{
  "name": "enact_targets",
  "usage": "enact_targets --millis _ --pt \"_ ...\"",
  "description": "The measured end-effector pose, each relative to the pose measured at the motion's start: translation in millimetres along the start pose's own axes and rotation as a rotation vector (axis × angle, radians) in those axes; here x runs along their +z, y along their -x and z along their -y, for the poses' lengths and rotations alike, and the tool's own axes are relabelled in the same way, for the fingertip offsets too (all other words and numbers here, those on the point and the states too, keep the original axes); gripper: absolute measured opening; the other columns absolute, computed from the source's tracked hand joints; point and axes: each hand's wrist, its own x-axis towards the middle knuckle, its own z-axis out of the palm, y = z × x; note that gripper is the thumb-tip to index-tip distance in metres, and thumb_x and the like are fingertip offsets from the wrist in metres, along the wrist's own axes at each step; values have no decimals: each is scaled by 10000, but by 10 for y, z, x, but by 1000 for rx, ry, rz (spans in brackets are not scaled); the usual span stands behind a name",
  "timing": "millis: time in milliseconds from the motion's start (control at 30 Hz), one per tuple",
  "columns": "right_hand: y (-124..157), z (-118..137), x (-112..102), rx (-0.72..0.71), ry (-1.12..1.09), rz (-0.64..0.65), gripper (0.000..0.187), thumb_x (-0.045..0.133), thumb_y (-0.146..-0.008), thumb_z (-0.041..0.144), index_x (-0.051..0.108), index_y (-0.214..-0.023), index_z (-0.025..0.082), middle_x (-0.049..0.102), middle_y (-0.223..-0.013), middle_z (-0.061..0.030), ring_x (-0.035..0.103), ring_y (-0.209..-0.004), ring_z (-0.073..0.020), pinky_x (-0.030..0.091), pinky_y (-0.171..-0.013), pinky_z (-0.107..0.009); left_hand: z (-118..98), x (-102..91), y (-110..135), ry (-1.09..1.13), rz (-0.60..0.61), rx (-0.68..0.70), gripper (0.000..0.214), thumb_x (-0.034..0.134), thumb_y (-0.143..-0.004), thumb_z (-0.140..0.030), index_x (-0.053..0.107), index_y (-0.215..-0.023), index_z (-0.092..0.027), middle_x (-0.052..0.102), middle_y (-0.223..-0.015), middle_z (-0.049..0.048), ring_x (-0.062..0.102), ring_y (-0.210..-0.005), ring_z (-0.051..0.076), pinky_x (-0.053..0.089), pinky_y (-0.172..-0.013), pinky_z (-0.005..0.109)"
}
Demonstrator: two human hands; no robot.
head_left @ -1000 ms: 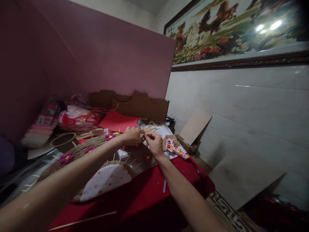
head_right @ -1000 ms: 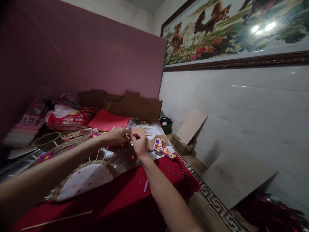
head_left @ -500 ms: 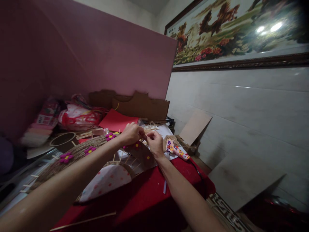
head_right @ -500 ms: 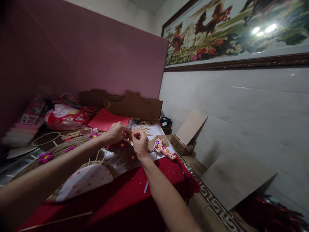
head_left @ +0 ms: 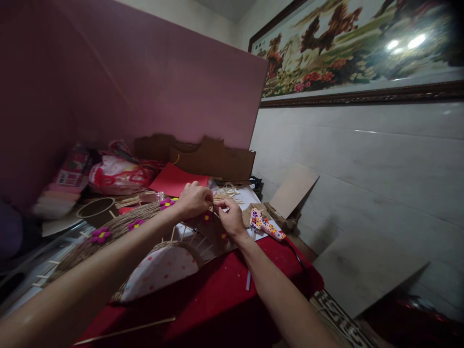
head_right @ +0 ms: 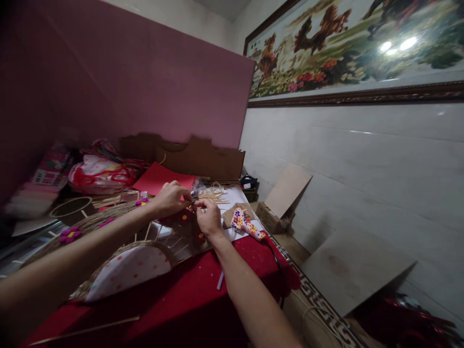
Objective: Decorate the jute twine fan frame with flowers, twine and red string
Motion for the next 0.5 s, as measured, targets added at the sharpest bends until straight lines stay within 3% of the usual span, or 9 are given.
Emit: enact_targets --millis 500 --pt "22 53 -30 -32 47 47 180 502 -744 180 679 -773 202 671 -812 -25 599 -801 -177 457 -765 -292 36 -57 154 -97 -17 84 219 506 -730 -210 719 -774 -240 713 -835 60 488 -944 257 314 -810 393"
